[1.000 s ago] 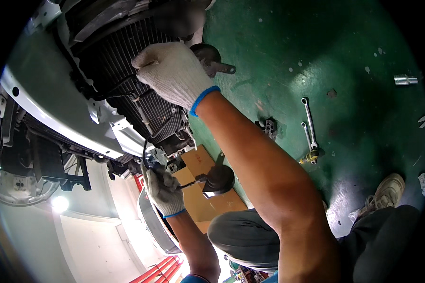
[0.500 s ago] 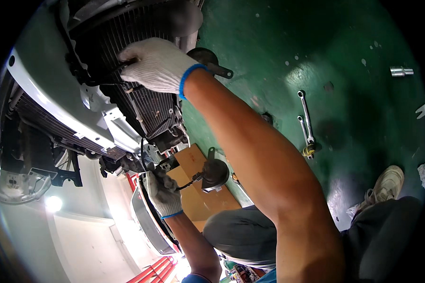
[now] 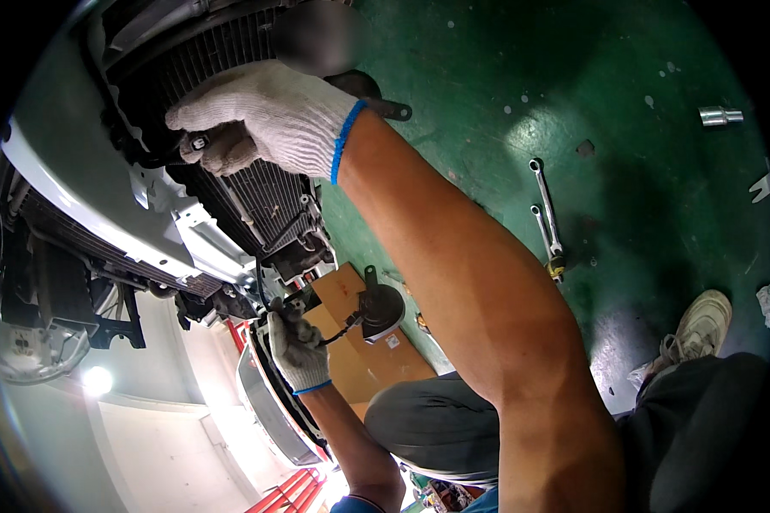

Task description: The person uses a power drill to remove fasteners from a white car bumper assembly. They then remove a black plastic component and proceed to disassemble it by hand, separating a rubber seal from the housing. The person inspects the separated parts and attempts to reassemble them.

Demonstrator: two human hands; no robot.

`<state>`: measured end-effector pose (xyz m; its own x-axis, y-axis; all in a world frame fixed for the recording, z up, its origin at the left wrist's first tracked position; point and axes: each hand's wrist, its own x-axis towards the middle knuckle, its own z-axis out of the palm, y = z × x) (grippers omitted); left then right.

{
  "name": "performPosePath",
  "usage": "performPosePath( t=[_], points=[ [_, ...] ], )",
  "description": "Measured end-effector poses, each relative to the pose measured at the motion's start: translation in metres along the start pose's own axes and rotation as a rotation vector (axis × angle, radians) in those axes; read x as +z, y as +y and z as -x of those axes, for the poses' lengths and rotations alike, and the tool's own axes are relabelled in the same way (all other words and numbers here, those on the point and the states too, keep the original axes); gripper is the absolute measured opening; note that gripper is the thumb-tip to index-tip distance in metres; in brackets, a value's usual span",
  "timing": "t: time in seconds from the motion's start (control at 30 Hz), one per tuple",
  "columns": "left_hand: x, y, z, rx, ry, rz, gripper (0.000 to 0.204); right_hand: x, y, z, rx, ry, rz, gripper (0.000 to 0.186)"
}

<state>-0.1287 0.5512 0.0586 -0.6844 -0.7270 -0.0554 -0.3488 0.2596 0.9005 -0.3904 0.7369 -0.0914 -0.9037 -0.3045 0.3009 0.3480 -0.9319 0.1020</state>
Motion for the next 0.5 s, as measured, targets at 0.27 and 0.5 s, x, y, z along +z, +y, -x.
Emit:
performPosePath(
  t=[0.27,0.5],
  points=[
    [0.007,-0.006,-0.004,-0.038,-0.051,-0.062,0.030,-0.014,-0.003,-0.001,0.024,-0.012,-0.145,0.035],
    [0.012,-0.007,-0.007,-0.059,-0.041,-0.089,0.033,-0.016,0.000,-0.006,-0.014,0.022,-0.128,0.031]
  ],
)
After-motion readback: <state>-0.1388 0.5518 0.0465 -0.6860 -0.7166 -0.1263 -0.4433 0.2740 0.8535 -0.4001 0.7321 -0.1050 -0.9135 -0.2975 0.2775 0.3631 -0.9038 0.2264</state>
